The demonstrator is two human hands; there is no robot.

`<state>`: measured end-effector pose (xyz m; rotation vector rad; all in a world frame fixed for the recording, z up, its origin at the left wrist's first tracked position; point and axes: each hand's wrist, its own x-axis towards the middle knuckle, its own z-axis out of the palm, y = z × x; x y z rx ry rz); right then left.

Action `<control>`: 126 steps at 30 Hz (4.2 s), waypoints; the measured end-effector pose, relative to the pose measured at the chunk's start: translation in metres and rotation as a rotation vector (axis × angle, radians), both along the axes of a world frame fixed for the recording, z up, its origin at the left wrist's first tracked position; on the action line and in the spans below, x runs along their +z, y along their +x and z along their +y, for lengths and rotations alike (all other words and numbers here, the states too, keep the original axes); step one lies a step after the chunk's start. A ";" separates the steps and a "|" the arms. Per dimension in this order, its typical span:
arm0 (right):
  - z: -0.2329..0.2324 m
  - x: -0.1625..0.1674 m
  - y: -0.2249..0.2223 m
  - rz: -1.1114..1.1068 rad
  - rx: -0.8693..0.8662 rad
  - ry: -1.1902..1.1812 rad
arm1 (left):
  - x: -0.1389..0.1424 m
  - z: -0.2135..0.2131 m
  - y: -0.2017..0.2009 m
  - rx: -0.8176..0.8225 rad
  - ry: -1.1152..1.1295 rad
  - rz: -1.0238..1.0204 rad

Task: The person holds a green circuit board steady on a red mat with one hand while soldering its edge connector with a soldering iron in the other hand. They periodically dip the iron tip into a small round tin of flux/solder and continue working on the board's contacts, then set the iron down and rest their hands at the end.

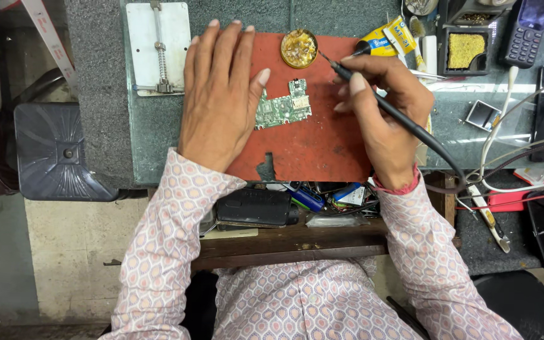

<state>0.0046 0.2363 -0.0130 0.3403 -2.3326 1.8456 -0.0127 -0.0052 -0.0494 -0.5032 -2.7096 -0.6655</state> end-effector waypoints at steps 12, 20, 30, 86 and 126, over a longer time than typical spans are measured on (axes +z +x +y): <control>0.006 -0.007 0.010 -0.107 -0.002 0.063 | 0.026 0.004 0.030 -0.163 0.203 -0.059; 0.005 -0.005 0.002 -0.106 0.064 0.203 | 0.022 0.006 0.018 -0.238 0.217 -0.096; 0.001 -0.007 0.003 -0.114 0.030 0.212 | 0.018 0.002 0.015 -0.228 0.263 -0.119; 0.002 -0.004 -0.003 -0.059 0.049 0.345 | 0.022 0.002 0.013 -0.247 0.195 -0.149; 0.002 -0.004 -0.004 -0.063 0.052 0.324 | 0.022 0.002 0.011 -0.249 0.187 -0.120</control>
